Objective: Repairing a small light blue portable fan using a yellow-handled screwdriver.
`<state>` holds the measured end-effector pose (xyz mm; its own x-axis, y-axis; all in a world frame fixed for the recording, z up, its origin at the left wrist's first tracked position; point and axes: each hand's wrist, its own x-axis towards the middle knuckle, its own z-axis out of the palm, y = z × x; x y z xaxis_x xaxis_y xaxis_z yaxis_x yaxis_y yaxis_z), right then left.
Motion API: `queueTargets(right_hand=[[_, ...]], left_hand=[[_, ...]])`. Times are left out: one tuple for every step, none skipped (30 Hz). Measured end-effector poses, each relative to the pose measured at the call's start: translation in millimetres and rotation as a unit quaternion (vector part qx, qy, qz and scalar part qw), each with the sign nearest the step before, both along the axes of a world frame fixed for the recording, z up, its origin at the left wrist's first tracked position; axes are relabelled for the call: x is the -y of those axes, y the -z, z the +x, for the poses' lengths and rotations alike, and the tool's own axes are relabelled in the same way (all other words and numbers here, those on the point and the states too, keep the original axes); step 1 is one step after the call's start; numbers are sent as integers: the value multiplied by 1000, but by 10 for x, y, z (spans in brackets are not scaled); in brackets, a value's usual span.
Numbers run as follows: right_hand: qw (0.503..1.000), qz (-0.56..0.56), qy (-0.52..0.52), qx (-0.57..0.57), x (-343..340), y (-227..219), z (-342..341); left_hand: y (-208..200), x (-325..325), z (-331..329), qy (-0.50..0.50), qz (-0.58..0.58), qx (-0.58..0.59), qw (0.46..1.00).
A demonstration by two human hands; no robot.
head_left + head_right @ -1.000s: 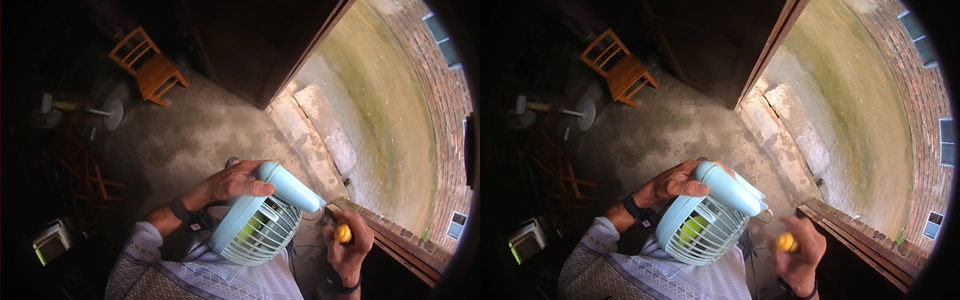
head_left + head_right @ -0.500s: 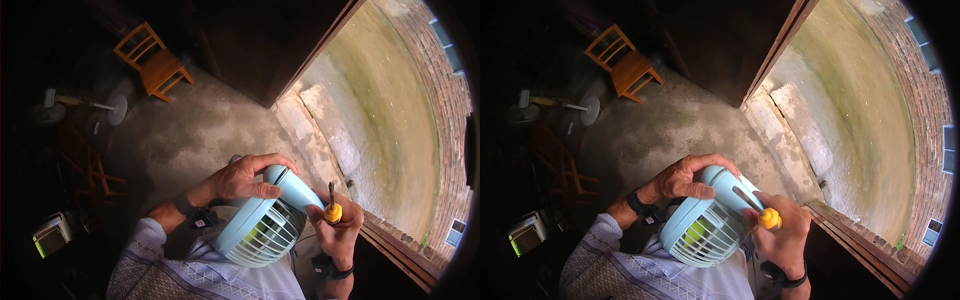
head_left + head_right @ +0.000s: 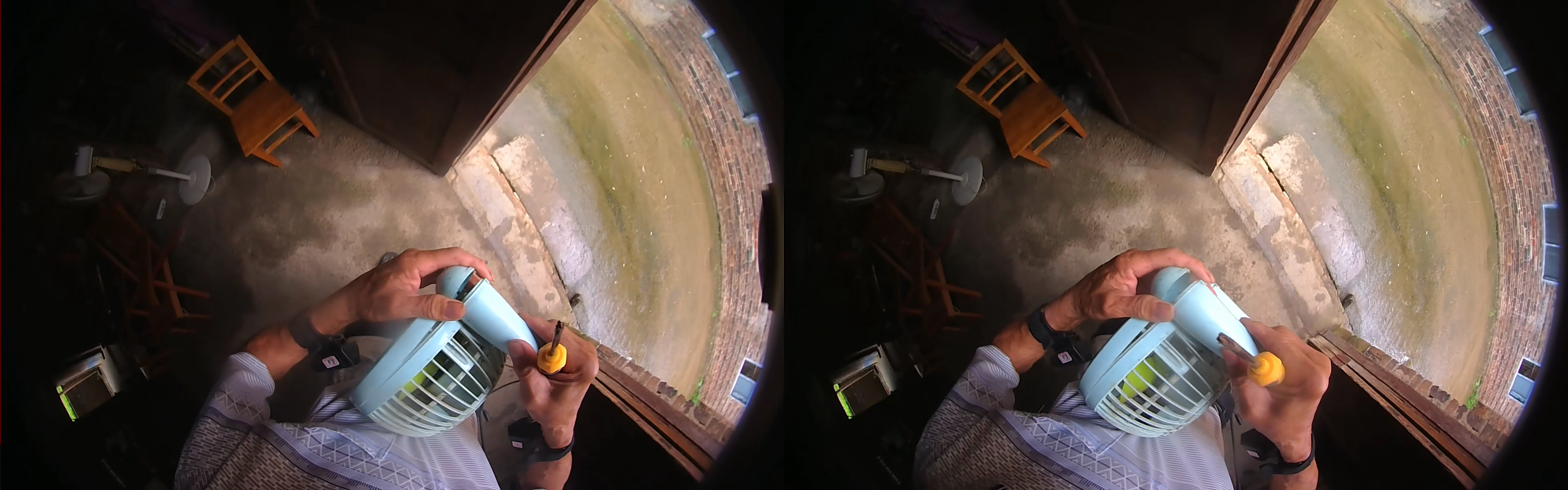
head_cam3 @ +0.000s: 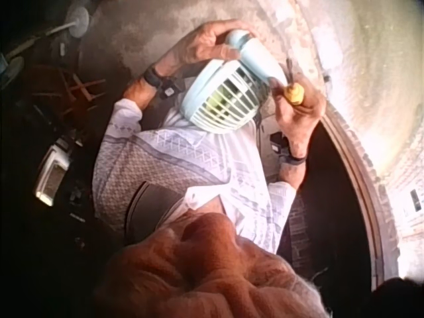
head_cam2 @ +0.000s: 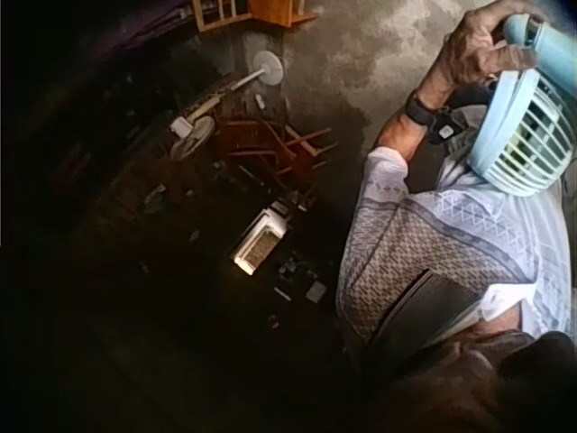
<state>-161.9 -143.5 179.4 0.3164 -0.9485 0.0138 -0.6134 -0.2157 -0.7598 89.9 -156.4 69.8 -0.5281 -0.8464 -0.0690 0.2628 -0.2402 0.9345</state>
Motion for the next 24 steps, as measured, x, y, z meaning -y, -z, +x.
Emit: queueTargets(right_hand=[[1000,-7,2,3,-1,13,-8],[1000,-6,1,4,-10,27,-20],[1000,3,14,9,-26,40,-34],[999,12,27,15,-37,49,-36],[999,13,26,16,-40,51,-37],[999,24,36,21,-40,53,-39],[998,36,47,25,-42,59,-51],[998,37,48,26,-32,68,-57],[993,82,78,32,-12,85,-60],[985,127,107,38,5,100,-68],[979,161,117,44,19,142,-90],[979,161,118,43,20,198,-116],[981,151,109,62,26,251,-113],[982,140,101,81,34,272,-93],[978,153,101,100,60,261,-58],[978,153,101,101,116,294,-48],[975,170,98,101,172,359,-62],[972,187,96,102,219,414,-71],[973,194,90,82,263,456,-57],[973,193,92,83,289,486,-47],[975,182,97,80,309,516,-36],[977,173,100,76,310,560,-21],[976,166,113,90,291,641,-24],[975,167,111,92,265,676,-47]], left_hand=[[-38,20,2,5,-11,11,1000],[-57,30,-3,10,-21,22,999],[-47,25,-25,9,-20,22,1000],[-25,17,-47,-4,-41,8,999],[-14,13,-58,-16,-62,-6,998],[-20,13,-55,-17,-62,-5,998],[-25,15,-60,-13,-48,-3,999],[-26,17,-68,-9,-34,-1,999],[-19,27,-76,-8,-34,-1,999],[-15,40,-83,-7,-3,1,1000],[-9,58,-93,-6,27,2,1000],[5,81,-111,-5,28,2,1000],[40,101,-124,-5,33,-4,999],[85,129,-139,-5,37,-9,999],[161,172,-157,5,42,-6,999],[110,220,-147,13,58,-8,998],[194,241,-154,18,80,-22,996],[336,251,-169,23,102,-36,994],[480,267,-182,17,122,-51,991],[568,288,-197,15,142,-65,988],[627,297,-193,13,161,-84,983],[682,290,-181,12,162,-82,983],[745,282,-174,3,196,-104,975],[813,274,-165,-6,229,-126,965]])
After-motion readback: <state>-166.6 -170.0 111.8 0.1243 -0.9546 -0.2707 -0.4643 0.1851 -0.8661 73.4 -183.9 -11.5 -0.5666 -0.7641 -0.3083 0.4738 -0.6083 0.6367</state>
